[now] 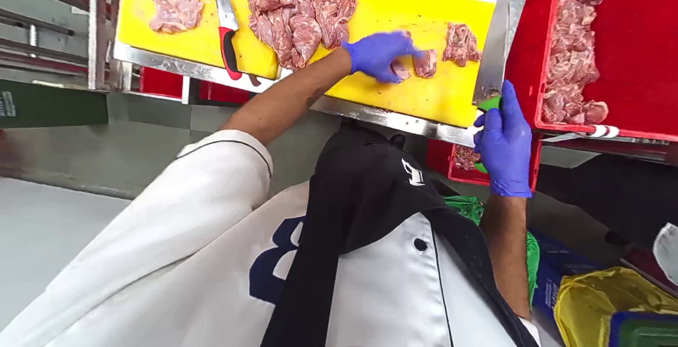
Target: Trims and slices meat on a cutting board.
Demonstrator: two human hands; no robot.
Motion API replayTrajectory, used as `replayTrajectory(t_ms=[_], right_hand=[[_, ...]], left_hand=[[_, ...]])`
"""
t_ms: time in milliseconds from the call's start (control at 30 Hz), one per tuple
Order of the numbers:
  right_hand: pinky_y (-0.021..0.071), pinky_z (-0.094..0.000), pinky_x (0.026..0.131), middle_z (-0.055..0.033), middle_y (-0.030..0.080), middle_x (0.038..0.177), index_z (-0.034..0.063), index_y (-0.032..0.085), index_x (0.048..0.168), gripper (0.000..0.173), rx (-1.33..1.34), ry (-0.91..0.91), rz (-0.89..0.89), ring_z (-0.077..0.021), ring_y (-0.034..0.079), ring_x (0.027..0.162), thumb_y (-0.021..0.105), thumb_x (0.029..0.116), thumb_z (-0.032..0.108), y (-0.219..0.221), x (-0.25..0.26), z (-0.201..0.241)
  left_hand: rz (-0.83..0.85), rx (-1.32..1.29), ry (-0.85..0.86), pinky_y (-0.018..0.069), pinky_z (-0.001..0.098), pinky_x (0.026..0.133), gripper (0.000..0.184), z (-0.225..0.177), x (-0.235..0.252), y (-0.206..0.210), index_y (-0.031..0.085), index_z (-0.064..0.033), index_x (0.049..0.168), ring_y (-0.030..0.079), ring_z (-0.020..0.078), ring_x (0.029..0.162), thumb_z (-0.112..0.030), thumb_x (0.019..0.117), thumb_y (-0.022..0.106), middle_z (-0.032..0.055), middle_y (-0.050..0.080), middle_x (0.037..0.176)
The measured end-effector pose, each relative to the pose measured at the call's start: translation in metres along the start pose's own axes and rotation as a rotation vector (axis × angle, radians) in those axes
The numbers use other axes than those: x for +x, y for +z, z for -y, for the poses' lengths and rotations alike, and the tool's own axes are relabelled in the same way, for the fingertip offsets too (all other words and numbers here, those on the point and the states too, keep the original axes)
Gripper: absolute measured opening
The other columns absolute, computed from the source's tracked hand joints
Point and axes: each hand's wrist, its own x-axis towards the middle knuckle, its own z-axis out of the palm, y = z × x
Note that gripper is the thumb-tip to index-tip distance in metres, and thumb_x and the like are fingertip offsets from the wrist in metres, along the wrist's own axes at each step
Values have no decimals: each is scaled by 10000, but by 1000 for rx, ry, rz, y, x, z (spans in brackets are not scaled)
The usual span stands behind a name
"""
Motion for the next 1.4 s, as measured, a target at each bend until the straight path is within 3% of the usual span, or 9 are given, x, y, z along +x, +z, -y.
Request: replayTrajectory(t_ms=[133,267,367,433,533,600,767,1233,1400], right_hand=[[511,-302,462,-32,666,880,191,356,1607,500,72,66,-10,-104,560,527,346,1112,262,-6,-28,-21],[491,-291,435,-20,657,839,149,357,1604,509,139,105,-21,-105,540,502,360,1102,236,1,-44,-30],[485,-300,428,-24,650,846,171,344,1613,519,167,110,-9,-117,533,501,372,1101,250,4,-41,-31],[494,-304,434,-27,652,848,186,354,1610,516,157,105,-5,-119,542,506,383,1101,264,5,-39,-29],[492,-305,433,-27,654,843,185,362,1607,514,143,76,-13,-115,539,504,383,1099,257,6,-40,-25],[492,-304,422,-26,651,830,179,352,1611,516,172,71,-23,-116,535,493,384,1100,248,7,-41,-26],[491,-300,418,-27,657,854,173,346,1613,522,189,111,7,-120,540,494,382,1098,250,12,-46,-32],[527,-357,553,-23,677,866,274,393,1594,499,28,26,206,-121,581,585,384,1102,352,37,-50,-27],[555,-431,693,-65,701,889,241,407,1589,497,-98,-83,339,-183,644,703,345,1105,337,62,-48,-15]], left_hand=[[257,206,144,571,608,801,481,-7,-47,11,693,-162,1250,654,411,1066,-5,799,752,182,642,1187],[396,-111,76,556,518,921,318,2,-37,-30,732,-73,1149,694,285,996,38,851,710,133,720,1085],[-8,-407,-126,577,489,880,444,27,3,-85,628,-33,1327,674,278,1015,-123,897,696,181,676,1189],[-442,-319,-426,556,476,1010,666,56,38,-112,496,-77,1500,650,281,1191,-318,925,731,174,626,1356],[-725,-237,-608,489,445,1108,580,68,73,-117,550,-47,1436,606,273,1281,-350,957,671,164,626,1372],[-514,-169,-350,547,435,1024,403,40,78,-87,630,-35,1335,676,254,1155,-235,984,641,149,679,1289],[62,141,272,482,541,1067,296,-2,90,-7,740,-153,1209,630,312,1226,-145,913,739,100,711,1237],[237,208,228,526,576,963,188,4,9,-6,749,-134,1134,665,351,1139,-151,963,671,129,721,1144],[60,191,247,505,539,963,186,3,-25,4,740,-133,1134,629,340,1202,-151,976,644,110,705,1213]])
